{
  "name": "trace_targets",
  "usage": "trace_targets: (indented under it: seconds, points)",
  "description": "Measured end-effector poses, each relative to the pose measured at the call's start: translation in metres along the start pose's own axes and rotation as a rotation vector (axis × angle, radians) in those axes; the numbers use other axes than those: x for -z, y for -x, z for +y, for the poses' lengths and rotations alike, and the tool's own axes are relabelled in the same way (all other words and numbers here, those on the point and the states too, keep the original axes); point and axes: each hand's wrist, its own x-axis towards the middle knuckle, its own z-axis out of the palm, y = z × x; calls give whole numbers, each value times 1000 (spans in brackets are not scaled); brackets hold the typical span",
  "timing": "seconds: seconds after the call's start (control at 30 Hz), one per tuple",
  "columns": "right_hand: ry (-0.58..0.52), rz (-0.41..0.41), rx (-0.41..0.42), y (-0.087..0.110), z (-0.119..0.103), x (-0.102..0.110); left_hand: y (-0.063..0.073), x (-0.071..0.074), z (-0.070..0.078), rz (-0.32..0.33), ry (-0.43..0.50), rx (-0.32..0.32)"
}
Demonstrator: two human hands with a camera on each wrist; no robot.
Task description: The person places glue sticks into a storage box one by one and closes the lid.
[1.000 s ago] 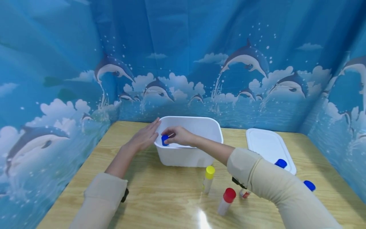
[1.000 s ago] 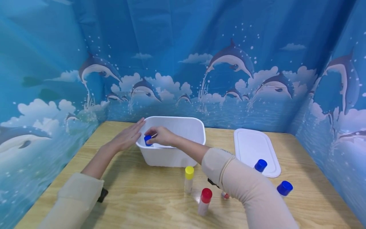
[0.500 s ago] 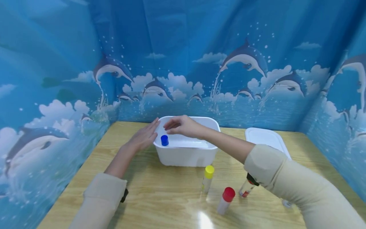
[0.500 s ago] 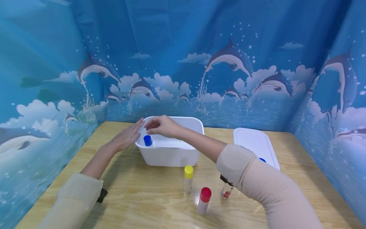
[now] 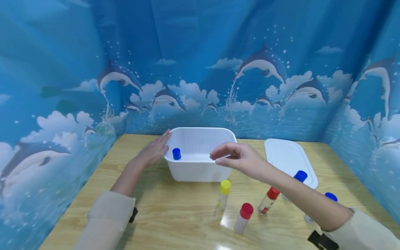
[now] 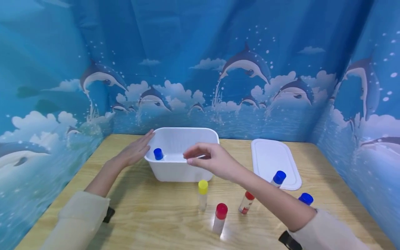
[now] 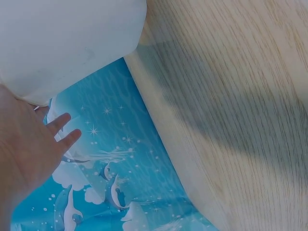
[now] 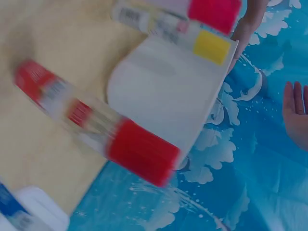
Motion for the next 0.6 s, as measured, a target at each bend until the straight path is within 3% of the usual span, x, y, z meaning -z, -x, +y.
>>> trace_targets:
  seconds: [0.17,0.33,0.6]
  points:
    - [-56,18,-1,41,27,-5,1,-2,0,-7,34,16]
    - [-46,7,-8,78,52,-10,1,-1,0,-5,38,17]
    - [-85,8,-127,105,82,-16,1,-1,0,-5,60,35]
